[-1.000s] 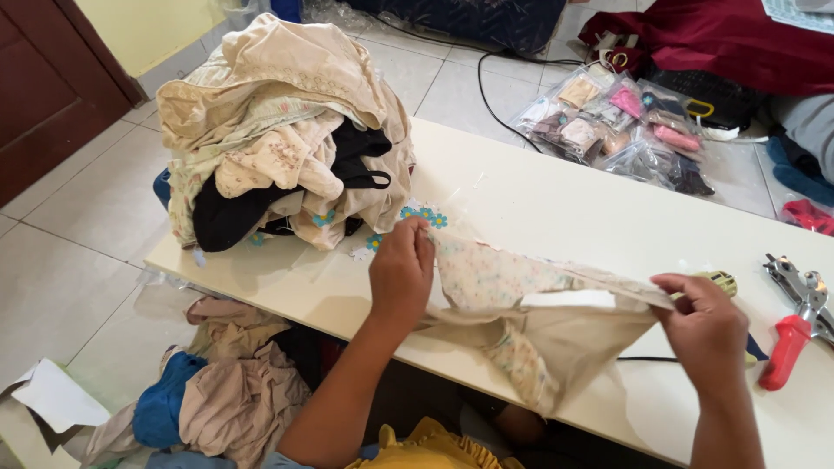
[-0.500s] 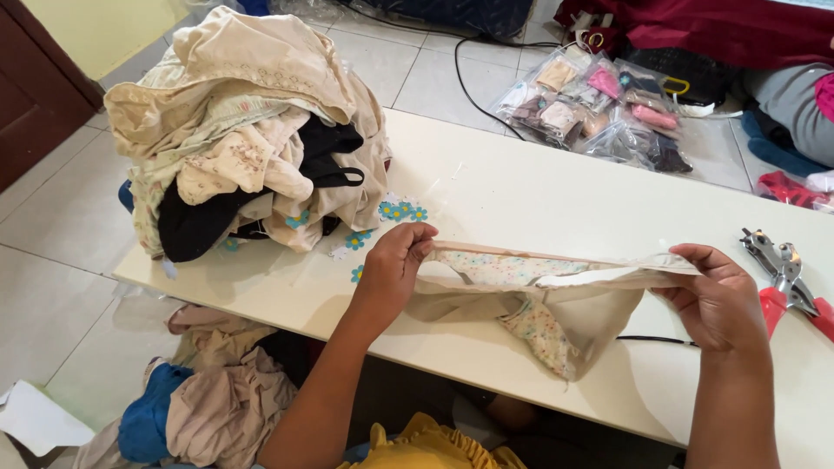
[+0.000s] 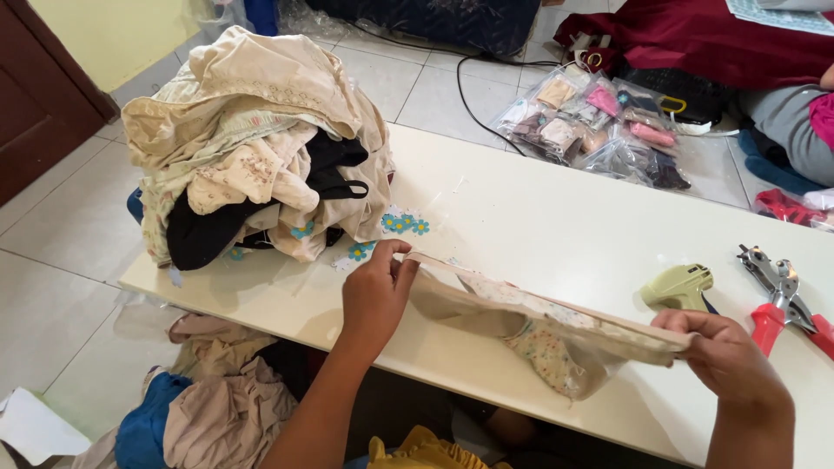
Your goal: The person uses a hot glue gun to attach small flower-shaped decorations to various pieces of clothing, including a black garment and a beige garment. They pick up the flowers from the table, apply glue, and press them onto the fabric.
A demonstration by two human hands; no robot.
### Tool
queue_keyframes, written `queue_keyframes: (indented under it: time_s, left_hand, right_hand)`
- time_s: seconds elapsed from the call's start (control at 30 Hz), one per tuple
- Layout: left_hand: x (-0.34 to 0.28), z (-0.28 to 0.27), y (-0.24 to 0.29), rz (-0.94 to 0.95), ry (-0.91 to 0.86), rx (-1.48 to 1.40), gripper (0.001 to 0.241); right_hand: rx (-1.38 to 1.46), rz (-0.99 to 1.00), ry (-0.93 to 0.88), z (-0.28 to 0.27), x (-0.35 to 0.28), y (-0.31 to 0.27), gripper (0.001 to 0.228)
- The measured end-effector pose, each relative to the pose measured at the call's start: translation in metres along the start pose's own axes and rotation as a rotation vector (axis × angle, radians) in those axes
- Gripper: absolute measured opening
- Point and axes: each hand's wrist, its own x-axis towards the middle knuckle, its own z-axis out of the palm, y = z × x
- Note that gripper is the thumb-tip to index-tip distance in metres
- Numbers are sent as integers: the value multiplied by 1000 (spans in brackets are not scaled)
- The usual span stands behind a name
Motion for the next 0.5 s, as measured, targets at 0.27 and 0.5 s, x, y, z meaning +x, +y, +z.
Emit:
queue_keyframes:
  time_s: [0.27,0.5]
  left_hand:
    - [34,32,20,-250,-193,-802,25]
    - [71,-2,74,198,136,-714,21]
  right_hand:
    - [303,-198,-210,10,27,-28,32]
    - [475,-639,89,3,26,-92,29]
